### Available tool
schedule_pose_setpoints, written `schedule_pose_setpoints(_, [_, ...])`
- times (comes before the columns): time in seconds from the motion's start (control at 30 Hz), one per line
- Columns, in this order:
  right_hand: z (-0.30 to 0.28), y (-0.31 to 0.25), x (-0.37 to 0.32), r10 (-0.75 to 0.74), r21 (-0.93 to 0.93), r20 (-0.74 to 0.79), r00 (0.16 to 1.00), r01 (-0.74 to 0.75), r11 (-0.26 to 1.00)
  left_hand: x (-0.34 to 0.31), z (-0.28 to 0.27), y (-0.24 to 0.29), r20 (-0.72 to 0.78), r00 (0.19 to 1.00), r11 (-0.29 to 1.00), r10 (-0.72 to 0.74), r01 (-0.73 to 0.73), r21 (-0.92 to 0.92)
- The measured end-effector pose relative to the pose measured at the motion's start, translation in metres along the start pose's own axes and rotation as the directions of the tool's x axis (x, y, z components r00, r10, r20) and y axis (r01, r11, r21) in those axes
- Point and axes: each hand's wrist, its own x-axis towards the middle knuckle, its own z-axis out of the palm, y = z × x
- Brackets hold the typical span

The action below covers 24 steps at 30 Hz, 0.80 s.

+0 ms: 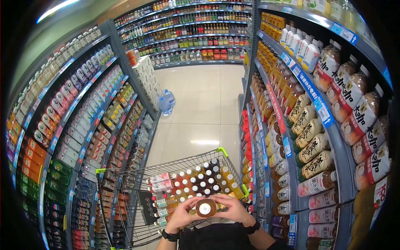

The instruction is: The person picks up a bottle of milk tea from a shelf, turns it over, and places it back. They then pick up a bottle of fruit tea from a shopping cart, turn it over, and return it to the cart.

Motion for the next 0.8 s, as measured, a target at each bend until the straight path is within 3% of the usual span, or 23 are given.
schedule_pose_setpoints(0.07, [-0.0018,0.0004,0.0004,-0.099,-0.155,-0.011,0.995,0.096,0.983,0.0001,-0.0013,-0.0056,-0.012,1.000,1.000,0.010,-0.010,-0.017])
schedule_pose_setpoints(0.8, [-0.0031,0.0082,0.0003,-0.052,-0.024,-0.009,0.999,0.052,0.998,-0.0020,0.0049,-0.0082,-0.027,1.000,1.000,-0.001,0.000,-0.026])
